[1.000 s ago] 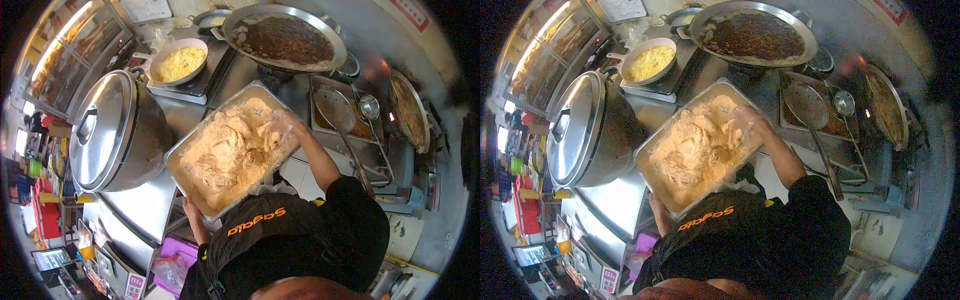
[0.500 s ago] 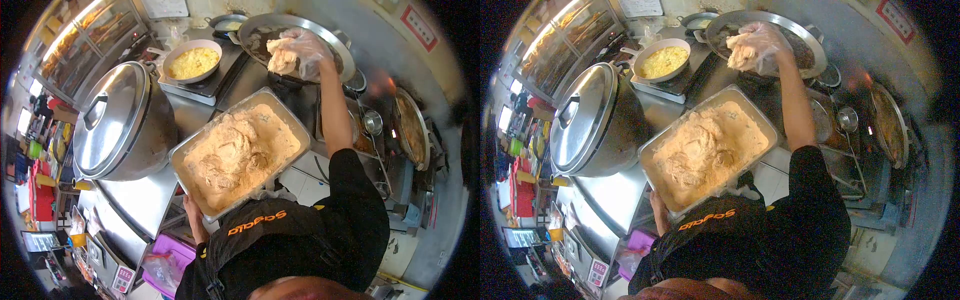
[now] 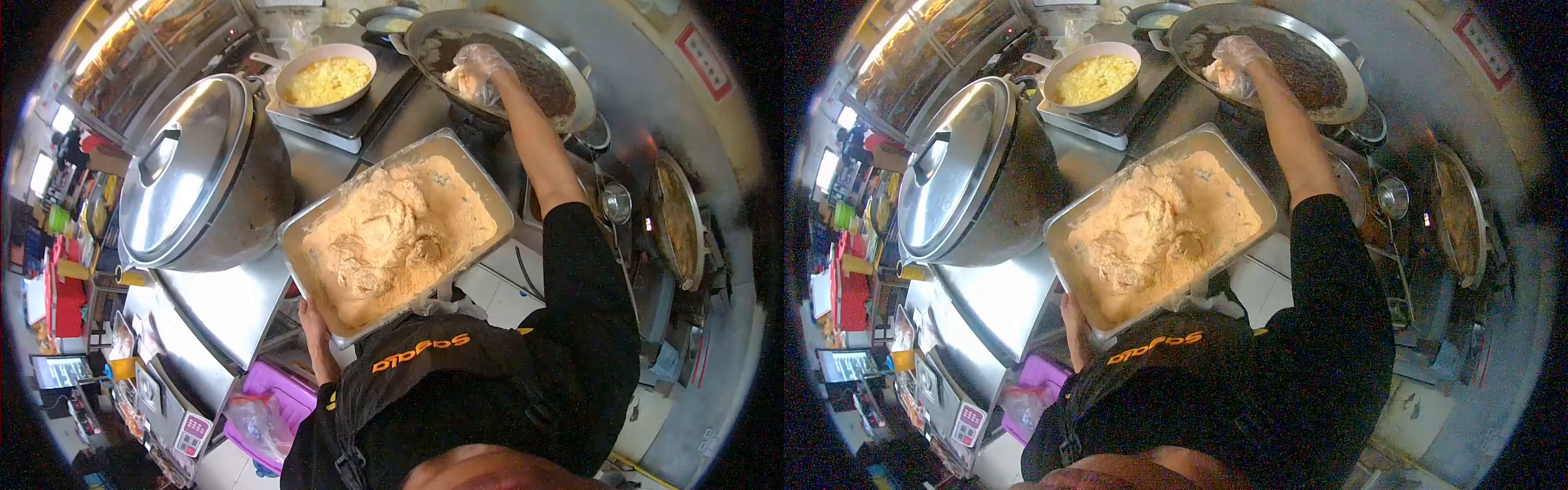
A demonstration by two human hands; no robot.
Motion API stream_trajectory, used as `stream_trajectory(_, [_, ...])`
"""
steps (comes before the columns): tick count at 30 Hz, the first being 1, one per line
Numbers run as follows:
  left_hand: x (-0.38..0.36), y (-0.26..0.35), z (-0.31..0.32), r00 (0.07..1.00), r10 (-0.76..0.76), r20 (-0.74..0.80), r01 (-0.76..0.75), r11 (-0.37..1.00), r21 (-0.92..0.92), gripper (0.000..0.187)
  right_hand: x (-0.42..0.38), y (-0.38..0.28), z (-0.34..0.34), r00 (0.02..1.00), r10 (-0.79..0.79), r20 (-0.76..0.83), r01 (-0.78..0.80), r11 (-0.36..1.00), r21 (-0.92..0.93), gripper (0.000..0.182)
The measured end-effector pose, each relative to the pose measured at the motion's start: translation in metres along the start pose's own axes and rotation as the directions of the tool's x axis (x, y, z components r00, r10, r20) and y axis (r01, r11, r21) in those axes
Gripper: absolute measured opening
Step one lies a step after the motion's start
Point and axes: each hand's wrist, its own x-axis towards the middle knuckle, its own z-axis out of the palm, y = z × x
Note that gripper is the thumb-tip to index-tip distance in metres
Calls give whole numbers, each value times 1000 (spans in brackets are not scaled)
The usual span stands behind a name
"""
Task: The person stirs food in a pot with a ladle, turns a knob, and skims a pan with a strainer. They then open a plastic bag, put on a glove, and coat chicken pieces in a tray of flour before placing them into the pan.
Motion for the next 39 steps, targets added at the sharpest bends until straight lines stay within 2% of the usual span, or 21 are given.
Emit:
stream_trajectory(3, [2, -3, -3, 1000, -6, 12, 7, 1000, -24, 28, 15, 16, 33, 991, -133, -29, 134, 991, 16, 31])
stream_trajectory(6, [2, -4, -1, 1000, 7, 2, -7, 999, -52, 29, 21, 25, 48, 964, -199, -176, 183, 978, -102, 29])
stream_trajectory(7, [0, 0, 2, 1000, 7, -14, -8, 999, -43, 29, -14, -5, 1, 990, 39, -133, -13, 982, 190, 27])
stream_trajectory(9, [-2, 6, 7, 1000, -14, -23, 13, 1000, -9, 32, -5, 4, 7, 986, 92, -138, -37, 934, 355, 26])
stream_trajectory(12, [-7, 13, 1, 997, -59, -53, 68, 981, 183, 39, -89, -66, -57, 987, 136, -91, -75, 869, 489, 12])
stream_trajectory(13, [-14, 19, 6, 994, 107, 14, -105, 921, 375, 35, -83, -59, -38, 927, -305, -218, 342, 927, 158, 13])
stream_trajectory(14, [-13, 16, 8, 997, 72, -11, -67, 962, 264, 34, -87, -61, -10, 962, -243, -124, 269, 920, 284, 9])
stream_trajectory(16, [-9, 13, 12, 999, 13, -44, -12, 1000, 20, 32, -130, -100, 2, 987, -140, 74, 87, 867, 490, 27])
stream_trajectory(17, [-10, 12, 12, 999, -4, -46, 6, 999, 37, 31, -146, -107, 30, 955, -265, 132, 42, 563, 826, 31])
stream_trajectory(18, [-10, 13, 11, 999, -20, -47, 23, 998, 56, 30, -163, -113, 50, 910, -396, 125, -70, 150, 986, 36])
stream_trajectory(19, [-10, 15, 10, 998, -36, -49, 40, 996, 76, 30, -191, -149, 29, 941, -131, 311, -319, -39, 947, 42])
stream_trajectory(21, [-15, 22, 16, 998, -37, -52, 40, 997, 59, 30, -211, -183, 23, 894, 63, 443, -447, 111, 887, 49])
stream_trajectory(22, [-16, 24, 17, 998, -39, -54, 42, 998, 52, 30, -211, -185, 54, 925, -3, 379, -331, 482, 811, 51])
stream_trajectory(24, [-9, 15, 11, 997, -64, -49, 66, 997, 37, 29, -205, -183, 122, 956, -103, 275, -122, 712, 691, 53])
stream_trajectory(25, [-8, 11, 8, 996, -80, -48, 82, 996, 33, 29, -202, -176, 160, 971, -106, 214, -98, 642, 760, 53])
stream_trajectory(29, [-8, 8, 6, 995, -76, -64, 77, 997, 18, 27, -208, -148, 103, 863, 16, 505, -500, 167, 850, 47])
stream_trajectory(32, [-5, 4, 5, 998, -53, -43, 52, 998, -20, 27, -204, -93, 146, 888, -192, 419, -429, -15, 903, 44])
stream_trajectory(34, [-1, 1, 2, 999, -38, -30, 37, 999, -22, 27, -214, -81, 188, 933, -251, 259, -250, 64, 966, 44])
stream_trajectory(35, [0, 1, 3, 999, -45, -31, 44, 999, -23, 27, -222, -88, 198, 964, -210, 164, -119, 215, 969, 44])
stream_trajectory(37, [0, 4, 4, 998, -58, -36, 58, 998, -21, 27, -236, -107, 189, 953, -206, 224, -178, 221, 959, 45])
stream_trajectory(39, [3, 1, -1, 998, -42, -44, 44, 999, 33, 28, -253, -124, 166, 810, -316, 494, -536, -54, 843, 47])
